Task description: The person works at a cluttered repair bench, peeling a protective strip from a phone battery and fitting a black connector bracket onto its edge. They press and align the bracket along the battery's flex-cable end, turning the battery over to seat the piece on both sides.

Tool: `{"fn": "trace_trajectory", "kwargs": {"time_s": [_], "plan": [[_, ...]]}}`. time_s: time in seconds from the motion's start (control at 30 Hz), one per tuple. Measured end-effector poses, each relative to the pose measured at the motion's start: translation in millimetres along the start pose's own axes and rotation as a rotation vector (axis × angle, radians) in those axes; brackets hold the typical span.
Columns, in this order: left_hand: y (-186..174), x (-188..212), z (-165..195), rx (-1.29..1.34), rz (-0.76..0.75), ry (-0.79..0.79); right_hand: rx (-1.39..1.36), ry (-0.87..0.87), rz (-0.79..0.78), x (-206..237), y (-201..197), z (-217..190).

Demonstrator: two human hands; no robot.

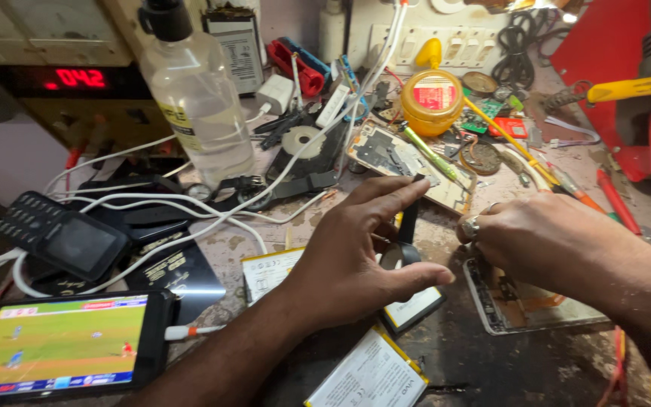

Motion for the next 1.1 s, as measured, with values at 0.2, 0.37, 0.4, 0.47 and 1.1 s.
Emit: {"fn": "trace_trajectory", "kwargs": {"time_s": [0.2,0.37,0.4,0.47,1.1], "plan": [[2,-1,-1,0.03,-0.021,-0.012,-0.148,-0.027,0.03,-5,19,18],[2,0,-1,0.048,-0.026,-0.01,-0.364,-0.182,0.158,-4,11,24],[2,0,0,0.041,-0.024,0.002,-0.424,-0.166,0.136,-4,12,27],[3,0,1,0.041,-0.029,0.006,-0.383,-0.073,0.068,-6,16,33],[7,-1,-4,0.069,-0.052,-0.012,0.129,0.078,-0.165,-6,24,18]]}}
Point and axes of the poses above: each hand's wrist, its own x-axis away from the middle knuckle, its own y-axis out of the palm, z = x × y, the point moved 7 cm from there along -x, towards the middle knuckle, and after that the axes turned 8 degrees about -y, right-handed, at the moved point
